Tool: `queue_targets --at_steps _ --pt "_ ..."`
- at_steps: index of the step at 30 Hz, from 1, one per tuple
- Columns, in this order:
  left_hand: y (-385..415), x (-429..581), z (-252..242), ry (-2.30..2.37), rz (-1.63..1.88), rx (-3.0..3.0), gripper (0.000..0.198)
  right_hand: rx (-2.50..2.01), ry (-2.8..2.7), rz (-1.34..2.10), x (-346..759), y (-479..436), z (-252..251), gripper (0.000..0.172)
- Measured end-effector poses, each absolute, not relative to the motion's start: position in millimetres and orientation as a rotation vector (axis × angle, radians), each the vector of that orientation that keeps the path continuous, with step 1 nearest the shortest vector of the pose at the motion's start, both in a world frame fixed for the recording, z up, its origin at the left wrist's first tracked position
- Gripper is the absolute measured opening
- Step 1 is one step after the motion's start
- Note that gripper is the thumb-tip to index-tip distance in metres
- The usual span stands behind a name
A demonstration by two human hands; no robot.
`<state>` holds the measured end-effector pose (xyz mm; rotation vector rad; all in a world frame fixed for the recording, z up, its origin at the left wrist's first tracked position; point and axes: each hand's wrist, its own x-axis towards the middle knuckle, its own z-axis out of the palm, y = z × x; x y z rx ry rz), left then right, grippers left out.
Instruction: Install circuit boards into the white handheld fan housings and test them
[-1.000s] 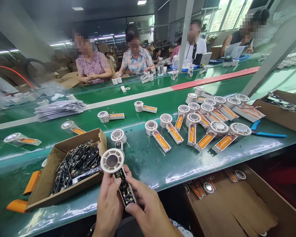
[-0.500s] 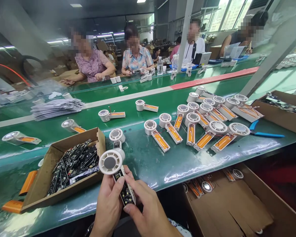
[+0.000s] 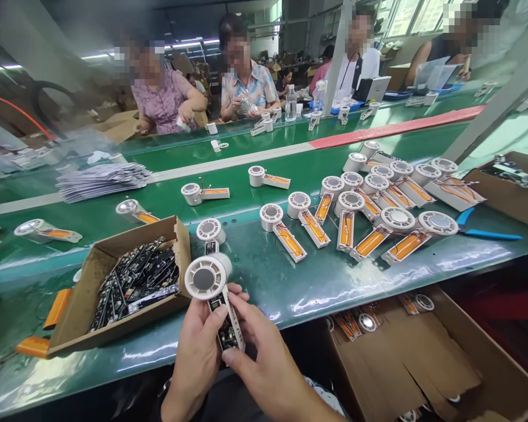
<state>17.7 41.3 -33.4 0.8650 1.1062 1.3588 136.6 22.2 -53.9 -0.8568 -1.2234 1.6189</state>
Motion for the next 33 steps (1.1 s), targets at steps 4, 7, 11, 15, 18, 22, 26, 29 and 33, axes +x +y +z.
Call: queue_targets --at_steps 4,7,11,15,18,22,26,29,33 --pt "46.8 17.4 -31.2 1.077 1.348 0.762 0.031 -0.746 -1.113 1.836 139.2 37.2 -45.6 0.065" --pt "50.1 17.7 -26.7 1.071 1.356 0.702 0.032 -0.716 -1.08 1.855 139.1 50.5 -40.1 0.055" --pt "52.7 19.1 -21.2 1.087 1.304 0.639 0.038 -0.656 -1.026 1.866 135.0 60.7 -37.0 0.04" --pt "54.9 17.7 -22.3 1.184 1.28 0.854 0.046 -0.612 -0.929 1.965 131.7 62.2 -40.4 0.032" --pt "54.8 11.2 -23.0 1.264 1.26 1.073 0.049 -0.634 -0.798 1.971 137.7 68.3 -41.2 0.029" --pt "61.1 1.8 -14.8 1.69 1.283 1.522 0.053 -0.666 -0.651 1.817 157.1 90.4 -37.0 0.019" --pt "87.4 4.1 -2.7 1.926 1.029 1.99 0.052 -0.64 -0.598 1.745 167.7 106.5 -36.4 0.016" --pt "110.3 8.2 -3.3 2.101 0.709 2.116 0.058 -0.578 -0.565 1.821 167.4 103.3 -39.4 0.017" --pt "121.3 9.7 -18.6 2.126 0.681 2.061 0.068 -0.532 -0.554 1.859 169.2 91.5 -42.9 0.017"
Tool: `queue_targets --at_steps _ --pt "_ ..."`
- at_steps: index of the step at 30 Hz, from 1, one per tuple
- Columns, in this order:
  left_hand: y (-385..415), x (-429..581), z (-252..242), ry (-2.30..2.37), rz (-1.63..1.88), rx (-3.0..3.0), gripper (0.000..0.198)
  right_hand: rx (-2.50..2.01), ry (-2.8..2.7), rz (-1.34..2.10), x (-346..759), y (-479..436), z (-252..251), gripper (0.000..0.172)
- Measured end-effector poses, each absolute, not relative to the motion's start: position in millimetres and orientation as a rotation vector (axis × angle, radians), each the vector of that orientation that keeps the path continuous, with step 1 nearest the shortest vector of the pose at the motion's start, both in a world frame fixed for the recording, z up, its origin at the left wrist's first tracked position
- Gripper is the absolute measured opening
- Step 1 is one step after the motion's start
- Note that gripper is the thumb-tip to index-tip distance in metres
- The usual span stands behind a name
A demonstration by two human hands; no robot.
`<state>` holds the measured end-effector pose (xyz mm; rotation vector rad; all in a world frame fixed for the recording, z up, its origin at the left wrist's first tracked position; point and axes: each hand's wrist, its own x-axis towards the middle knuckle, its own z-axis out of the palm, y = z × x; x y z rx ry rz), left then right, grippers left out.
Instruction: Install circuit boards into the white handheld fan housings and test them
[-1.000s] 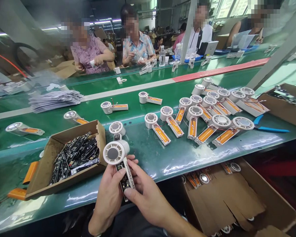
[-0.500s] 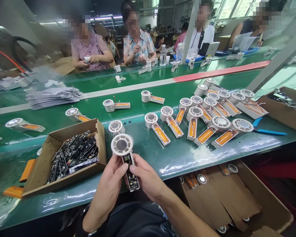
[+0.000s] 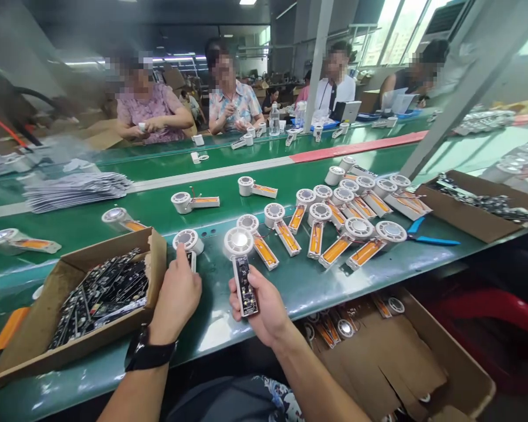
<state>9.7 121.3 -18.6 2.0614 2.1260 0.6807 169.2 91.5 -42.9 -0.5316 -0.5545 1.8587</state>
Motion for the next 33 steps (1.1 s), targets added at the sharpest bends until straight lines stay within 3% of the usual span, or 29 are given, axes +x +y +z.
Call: queue_targets --at_steps 4,8,14,17,27,33 --pt "108.2 10.5 -28.4 2.05 0.827 1.875 0.077 -0.567 -0.581 1.81 174.8 84.1 -42.5 0.022" --pt "92.1 12.9 -24.8 2.057 0.723 1.628 0.076 -0.583 -0.6 1.811 176.8 80.8 -42.3 0.028" --pt "84.4 11.1 -16.6 1.912 0.977 1.48 0.029 -0.557 -0.648 1.798 169.4 75.7 -48.3 0.03" --pt "81.8 11.1 -16.3 1.789 1.093 1.315 0.017 -0.575 -0.702 1.792 165.9 73.0 -50.3 0.033" --pt "59.2 21.7 -21.9 1.215 1.328 0.634 0.033 -0.51 -0.644 1.855 158.9 72.7 -46.7 0.032" --pt "53.5 24.5 -26.8 1.139 1.451 0.54 0.037 -0.526 -0.671 1.843 153.8 71.2 -44.1 0.023"
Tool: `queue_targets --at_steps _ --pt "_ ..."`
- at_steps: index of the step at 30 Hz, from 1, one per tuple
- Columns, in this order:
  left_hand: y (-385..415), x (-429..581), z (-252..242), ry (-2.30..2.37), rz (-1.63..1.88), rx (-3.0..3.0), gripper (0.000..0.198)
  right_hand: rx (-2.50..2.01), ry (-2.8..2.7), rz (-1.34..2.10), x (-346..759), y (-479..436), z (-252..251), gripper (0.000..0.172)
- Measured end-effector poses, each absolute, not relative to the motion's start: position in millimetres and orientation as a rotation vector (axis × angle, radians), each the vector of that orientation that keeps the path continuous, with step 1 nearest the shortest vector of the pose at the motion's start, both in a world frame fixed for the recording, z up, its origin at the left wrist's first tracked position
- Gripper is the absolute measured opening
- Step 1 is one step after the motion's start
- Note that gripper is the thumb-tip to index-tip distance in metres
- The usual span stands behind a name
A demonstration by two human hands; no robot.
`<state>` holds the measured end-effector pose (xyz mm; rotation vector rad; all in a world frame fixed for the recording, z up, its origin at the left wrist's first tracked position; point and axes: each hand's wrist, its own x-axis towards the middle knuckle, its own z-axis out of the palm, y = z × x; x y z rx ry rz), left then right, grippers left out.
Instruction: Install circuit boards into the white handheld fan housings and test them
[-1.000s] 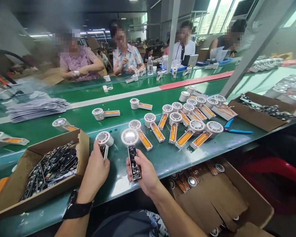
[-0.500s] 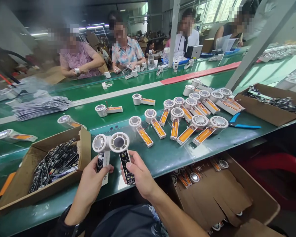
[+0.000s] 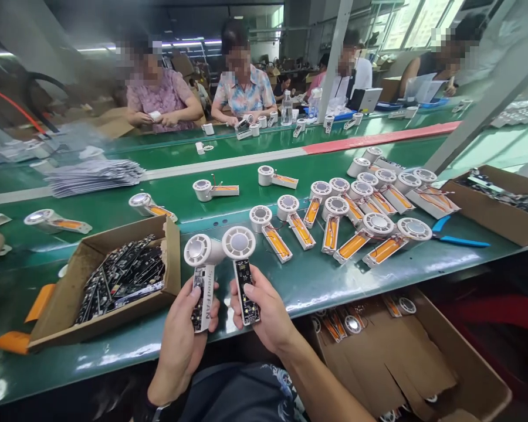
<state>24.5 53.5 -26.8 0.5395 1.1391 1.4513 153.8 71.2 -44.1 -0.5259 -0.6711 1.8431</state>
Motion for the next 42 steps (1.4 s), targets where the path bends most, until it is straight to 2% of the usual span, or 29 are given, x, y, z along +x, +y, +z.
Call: queue_targets --at_steps 7,21,28,42 --pt "50.5 22.8 -29.5 1.13 1.458 0.558 0.021 -0.542 -0.695 1.807 149.5 71.9 -44.2 0.013" --pt "49.7 21.8 -35.3 1.145 1.477 0.598 0.023 -0.591 -0.7 1.797 146.2 70.4 -43.0 0.018" --pt "50.4 23.0 -32.9 1.173 1.42 0.635 0.033 -0.674 -0.719 1.762 145.3 69.6 -43.4 0.026" --pt "54.8 29.8 -37.6 1.201 1.375 0.634 0.027 -0.779 -0.629 1.741 134.4 67.6 -43.5 0.032"
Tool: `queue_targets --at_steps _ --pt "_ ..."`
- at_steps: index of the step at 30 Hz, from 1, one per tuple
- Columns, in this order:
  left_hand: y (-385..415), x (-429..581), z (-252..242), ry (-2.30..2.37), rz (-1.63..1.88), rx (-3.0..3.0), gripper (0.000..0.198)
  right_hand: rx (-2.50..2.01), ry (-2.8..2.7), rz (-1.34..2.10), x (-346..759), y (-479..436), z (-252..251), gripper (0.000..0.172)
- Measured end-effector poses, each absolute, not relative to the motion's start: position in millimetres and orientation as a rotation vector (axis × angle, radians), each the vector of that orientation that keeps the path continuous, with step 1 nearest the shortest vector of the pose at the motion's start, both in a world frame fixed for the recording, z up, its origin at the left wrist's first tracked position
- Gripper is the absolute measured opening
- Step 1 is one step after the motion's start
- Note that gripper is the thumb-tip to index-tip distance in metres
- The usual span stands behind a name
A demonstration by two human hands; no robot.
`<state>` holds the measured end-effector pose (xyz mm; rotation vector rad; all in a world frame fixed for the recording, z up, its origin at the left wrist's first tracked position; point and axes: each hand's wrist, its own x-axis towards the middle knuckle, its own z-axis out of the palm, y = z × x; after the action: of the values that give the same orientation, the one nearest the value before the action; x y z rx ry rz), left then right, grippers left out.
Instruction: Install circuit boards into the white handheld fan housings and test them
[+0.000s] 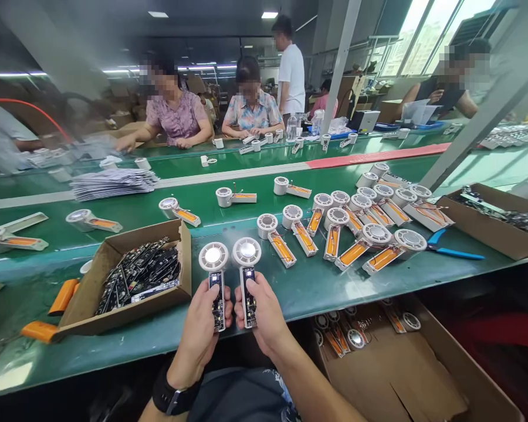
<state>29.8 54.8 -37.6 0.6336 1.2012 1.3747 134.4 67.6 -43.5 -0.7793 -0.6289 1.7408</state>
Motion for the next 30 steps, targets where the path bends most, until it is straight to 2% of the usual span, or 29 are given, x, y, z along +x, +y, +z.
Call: queue_targets --at_steps 5,16,30 --pt "57.3 30.6 -42.3 1.215 1.408 0.649 0.03 -0.807 -0.648 1.729 129.1 72.1 -43.2 0.038" --pt "65.8 30.7 -57.4 1.184 1.501 0.682 0.049 -0.786 -0.762 1.61 116.1 73.7 -51.8 0.046" --pt "49.5 20.4 -31.1 1.172 1.501 0.684 0.032 -0.77 -0.809 1.652 107.4 63.7 -33.3 0.041"
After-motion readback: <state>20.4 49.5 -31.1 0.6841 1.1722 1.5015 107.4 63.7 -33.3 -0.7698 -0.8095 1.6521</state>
